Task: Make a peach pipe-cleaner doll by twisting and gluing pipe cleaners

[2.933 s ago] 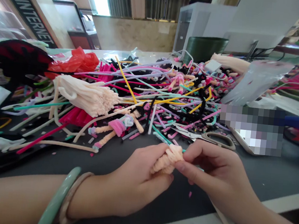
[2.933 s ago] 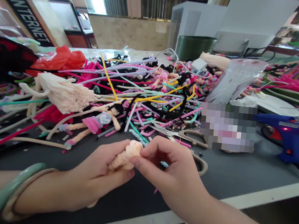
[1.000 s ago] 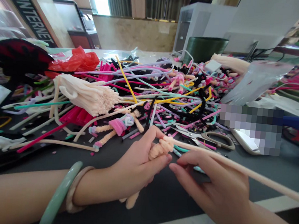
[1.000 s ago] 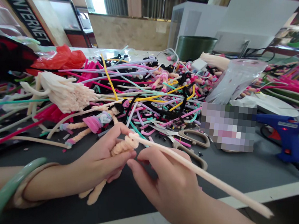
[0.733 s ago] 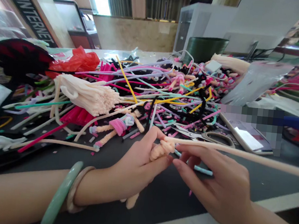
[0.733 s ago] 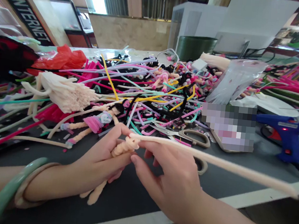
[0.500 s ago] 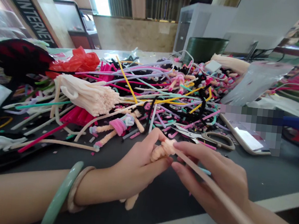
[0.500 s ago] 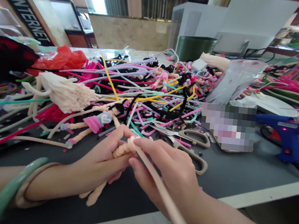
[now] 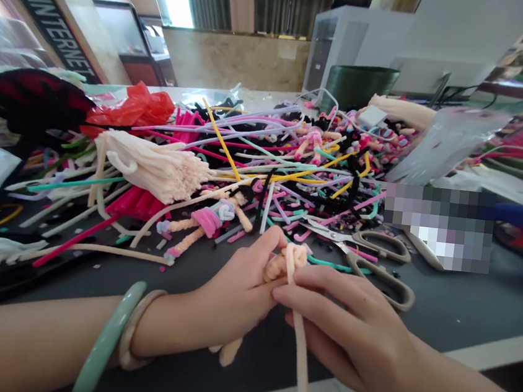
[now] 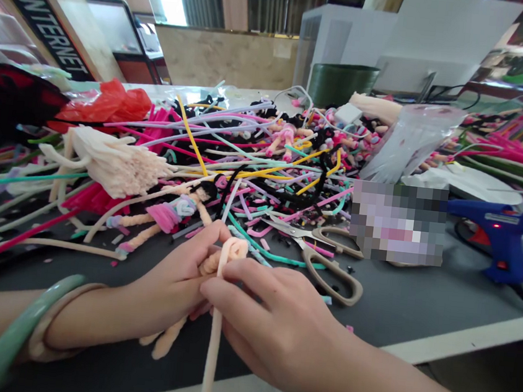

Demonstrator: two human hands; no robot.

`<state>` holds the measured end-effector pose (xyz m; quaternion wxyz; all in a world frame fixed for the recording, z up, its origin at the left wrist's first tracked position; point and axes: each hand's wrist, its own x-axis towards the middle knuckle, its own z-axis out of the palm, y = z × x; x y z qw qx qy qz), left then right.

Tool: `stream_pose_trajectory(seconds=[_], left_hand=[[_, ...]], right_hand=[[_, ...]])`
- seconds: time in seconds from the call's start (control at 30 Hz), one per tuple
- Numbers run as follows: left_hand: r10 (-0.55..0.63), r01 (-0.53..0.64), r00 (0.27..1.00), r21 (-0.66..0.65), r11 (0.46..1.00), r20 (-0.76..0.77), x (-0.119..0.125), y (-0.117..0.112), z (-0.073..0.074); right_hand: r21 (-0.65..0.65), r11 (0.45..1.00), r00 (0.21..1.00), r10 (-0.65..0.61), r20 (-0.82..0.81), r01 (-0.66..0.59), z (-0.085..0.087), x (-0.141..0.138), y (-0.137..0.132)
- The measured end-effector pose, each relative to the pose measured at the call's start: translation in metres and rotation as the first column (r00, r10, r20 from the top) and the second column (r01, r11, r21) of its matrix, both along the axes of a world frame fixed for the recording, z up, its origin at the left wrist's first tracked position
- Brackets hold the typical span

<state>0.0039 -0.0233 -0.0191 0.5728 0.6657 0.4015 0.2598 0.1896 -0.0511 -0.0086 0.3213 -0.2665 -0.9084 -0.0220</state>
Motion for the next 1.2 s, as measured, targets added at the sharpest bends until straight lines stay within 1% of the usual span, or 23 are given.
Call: stream_pose_trajectory(seconds=[0.23, 0.43, 0.63, 0.8, 0.9, 1.07, 1.2], left_hand=[[0.016, -0.013, 0.999, 0.077, 0.997, -0.045, 0.0008, -0.0004, 0.0011], [0.014, -0.013, 1.000, 0.101, 0.995, -0.008, 0.0023, -0.0019, 0.0032], [0.019, -0.020, 1.000, 0.022, 1.000, 0.023, 0.0025, -0.0017, 0.0021], [0.047, -0.045, 0.998, -0.083, 0.996, 0.030, 0.0015, -0.0025, -0.0013], [0.053, -0.049, 0.998, -0.104, 0.993, 0.042, 0.0008, -0.0025, -0.0038], [0.044, -0.032, 0.995, -0.129, 0.991, 0.091, 0.0010, -0.0017, -0.0054], [0.047, -0.028, 0.992, -0.159, 0.987, 0.117, 0.0024, -0.0011, -0.0027]], right_hand=[[0.016, 1.000, 1.000, 0.009, 0.028, -0.009, 0.0016, -0.0013, 0.0007], [0.024, 1.000, 0.999, 0.003, 0.037, -0.004, 0.0003, -0.0004, 0.0005], [0.016, 1.000, 0.999, -0.004, 0.046, 0.004, -0.0004, -0.0012, 0.0007], [0.024, 0.999, 0.998, -0.025, 0.050, 0.024, 0.0010, -0.0025, 0.0013], [0.025, 0.999, 0.999, -0.031, 0.039, 0.030, 0.0001, -0.0010, 0.0008], [0.055, 0.998, 0.999, -0.005, -0.035, 0.007, -0.0035, 0.0013, -0.0001], [0.065, 0.997, 0.999, 0.046, -0.009, -0.045, 0.0001, -0.0005, 0.0001]])
